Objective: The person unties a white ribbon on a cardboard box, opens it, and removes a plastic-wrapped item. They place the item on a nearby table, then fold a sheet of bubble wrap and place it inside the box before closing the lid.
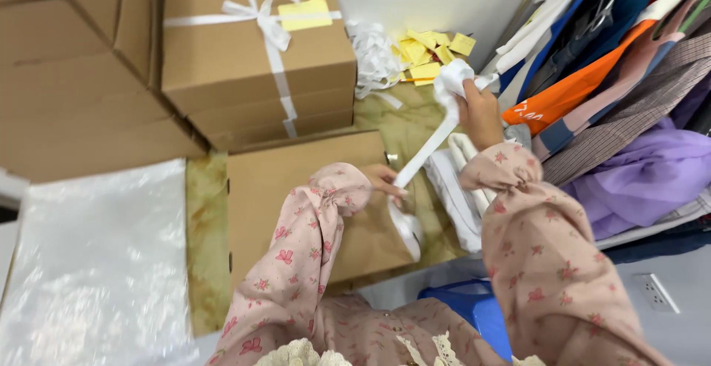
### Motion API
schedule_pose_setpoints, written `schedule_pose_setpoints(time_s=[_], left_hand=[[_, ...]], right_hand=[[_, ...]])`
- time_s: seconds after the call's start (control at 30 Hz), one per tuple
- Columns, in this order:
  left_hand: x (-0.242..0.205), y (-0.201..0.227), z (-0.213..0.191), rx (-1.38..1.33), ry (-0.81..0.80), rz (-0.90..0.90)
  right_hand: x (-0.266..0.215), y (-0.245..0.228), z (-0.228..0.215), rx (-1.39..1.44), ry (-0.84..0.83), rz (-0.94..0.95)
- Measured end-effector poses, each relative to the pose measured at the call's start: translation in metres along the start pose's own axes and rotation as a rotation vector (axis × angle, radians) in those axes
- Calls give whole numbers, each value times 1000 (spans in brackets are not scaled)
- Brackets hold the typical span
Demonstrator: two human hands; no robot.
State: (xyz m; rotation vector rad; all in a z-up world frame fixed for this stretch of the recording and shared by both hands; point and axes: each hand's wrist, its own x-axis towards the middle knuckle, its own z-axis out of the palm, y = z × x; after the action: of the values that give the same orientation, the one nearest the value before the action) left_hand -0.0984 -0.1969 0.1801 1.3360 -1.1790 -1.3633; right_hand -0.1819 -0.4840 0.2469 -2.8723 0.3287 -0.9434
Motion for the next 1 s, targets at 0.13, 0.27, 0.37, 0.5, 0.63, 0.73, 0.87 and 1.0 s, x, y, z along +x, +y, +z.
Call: schedule_pose_setpoints(time_s=[0.13,0.27,0.37,0.5,0.63,0.73,0.87,1.0], left_hand=[[84,-135,-94,205,564,-266],[128,-134,-120,-745,908,50],[124,-78,-106,-1125,801,301],[136,-59,-103,-1149,784,430],[128,-86,-116,-920,913,395],[117,-105,-126,-798,936,294],[78,-56,-133,-626,974,271],[50,-12,-139,-616,960,265]], right_hand=[[22,2,-4,-248,-168,-153],[27,-19,31,466,-563,-158],[38,-34,57,814,-715,-113],[42,-39,81,862,-763,157],[37,26,144,704,-666,154],[59,50,164,474,-609,164],[115,61,194,354,-601,269],[183,65,256,375,-539,319]])
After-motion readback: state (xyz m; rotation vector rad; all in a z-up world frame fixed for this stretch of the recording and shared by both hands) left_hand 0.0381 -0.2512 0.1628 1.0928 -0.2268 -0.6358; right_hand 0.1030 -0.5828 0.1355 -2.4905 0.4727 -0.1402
